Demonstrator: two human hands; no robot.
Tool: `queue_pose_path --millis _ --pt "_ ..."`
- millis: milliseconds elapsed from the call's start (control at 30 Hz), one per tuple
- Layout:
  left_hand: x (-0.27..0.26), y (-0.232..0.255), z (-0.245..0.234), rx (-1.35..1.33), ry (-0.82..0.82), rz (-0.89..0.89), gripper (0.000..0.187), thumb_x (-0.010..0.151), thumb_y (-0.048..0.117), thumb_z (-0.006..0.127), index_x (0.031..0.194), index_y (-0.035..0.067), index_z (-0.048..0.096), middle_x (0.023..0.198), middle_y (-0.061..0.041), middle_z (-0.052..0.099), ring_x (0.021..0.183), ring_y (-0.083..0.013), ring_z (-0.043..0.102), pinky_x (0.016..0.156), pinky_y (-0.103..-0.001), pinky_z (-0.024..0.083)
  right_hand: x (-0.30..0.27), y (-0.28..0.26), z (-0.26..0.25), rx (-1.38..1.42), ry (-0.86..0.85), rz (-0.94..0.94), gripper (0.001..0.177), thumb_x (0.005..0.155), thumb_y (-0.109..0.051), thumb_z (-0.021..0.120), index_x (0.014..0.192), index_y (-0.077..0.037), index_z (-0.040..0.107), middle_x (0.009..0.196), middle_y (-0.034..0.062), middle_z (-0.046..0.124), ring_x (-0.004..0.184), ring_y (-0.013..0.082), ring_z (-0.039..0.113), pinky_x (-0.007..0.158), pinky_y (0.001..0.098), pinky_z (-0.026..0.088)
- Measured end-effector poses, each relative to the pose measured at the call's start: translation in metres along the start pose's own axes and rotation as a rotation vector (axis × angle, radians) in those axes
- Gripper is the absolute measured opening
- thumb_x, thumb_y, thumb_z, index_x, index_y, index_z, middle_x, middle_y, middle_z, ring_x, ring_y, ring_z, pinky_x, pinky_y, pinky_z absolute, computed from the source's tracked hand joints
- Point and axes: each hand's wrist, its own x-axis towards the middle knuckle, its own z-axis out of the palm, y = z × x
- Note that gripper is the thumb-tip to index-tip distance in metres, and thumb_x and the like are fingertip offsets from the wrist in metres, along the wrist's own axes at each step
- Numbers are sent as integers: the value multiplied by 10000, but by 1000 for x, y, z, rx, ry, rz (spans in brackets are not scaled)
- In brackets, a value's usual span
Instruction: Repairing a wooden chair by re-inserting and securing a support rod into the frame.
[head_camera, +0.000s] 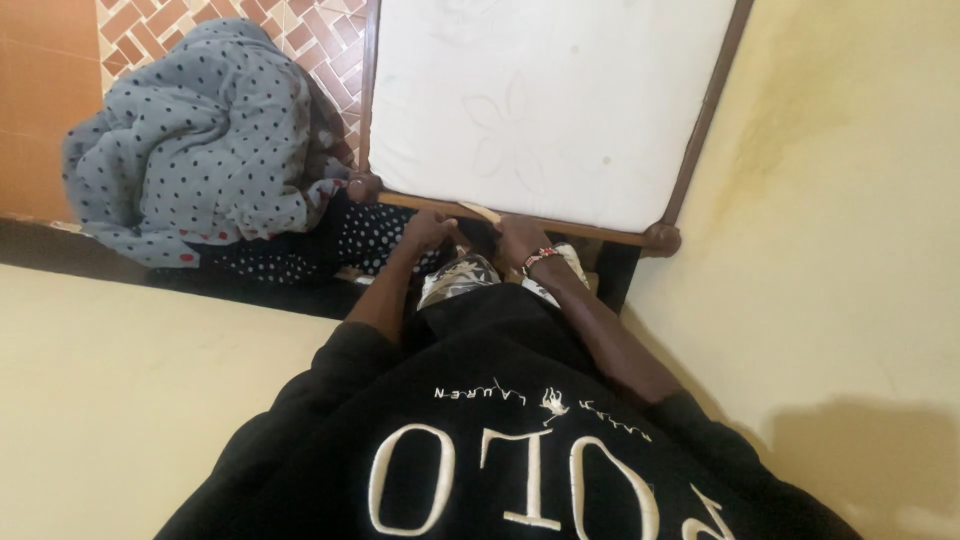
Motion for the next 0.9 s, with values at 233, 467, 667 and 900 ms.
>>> queue_pose_path --millis 233,467,667,900 --pt "-2 -6 4 -111 71 -43 452 930 440 700 905 -10 738 871 -219 739 815 -350 717 746 -470 544 6 15 2 -77 2 67 156 817 -175 701 904 -83 792 909 209 740 893 404 714 813 514 576" --pt "7 5 4 -32 34 9 426 923 448 676 931 28 742 921 -203 746 863 -347 713 783 -468 541 -28 17 -30 -31 -46 123 181 895 -207 721 917 -44 797 939 202 766 901 359 748 850 494 582" --pt "5 7 5 56 28 108 476 961 440 659 853 -17 734 828 -228 717 819 -397 705 780 -510 529 -3 41 -10 -57 -53 188 208 874 -225 754 967 -41 784 935 222 746 885 374 735 817 472 593" --pt "4 29 -4 -111 69 75 475 925 392 711 779 -60 694 693 -191 692 628 -299 656 624 -439 524 -25 25 -37 4 -103 147 232 799 -247 803 943 -66 793 925 176 768 876 333 764 834 434 609"
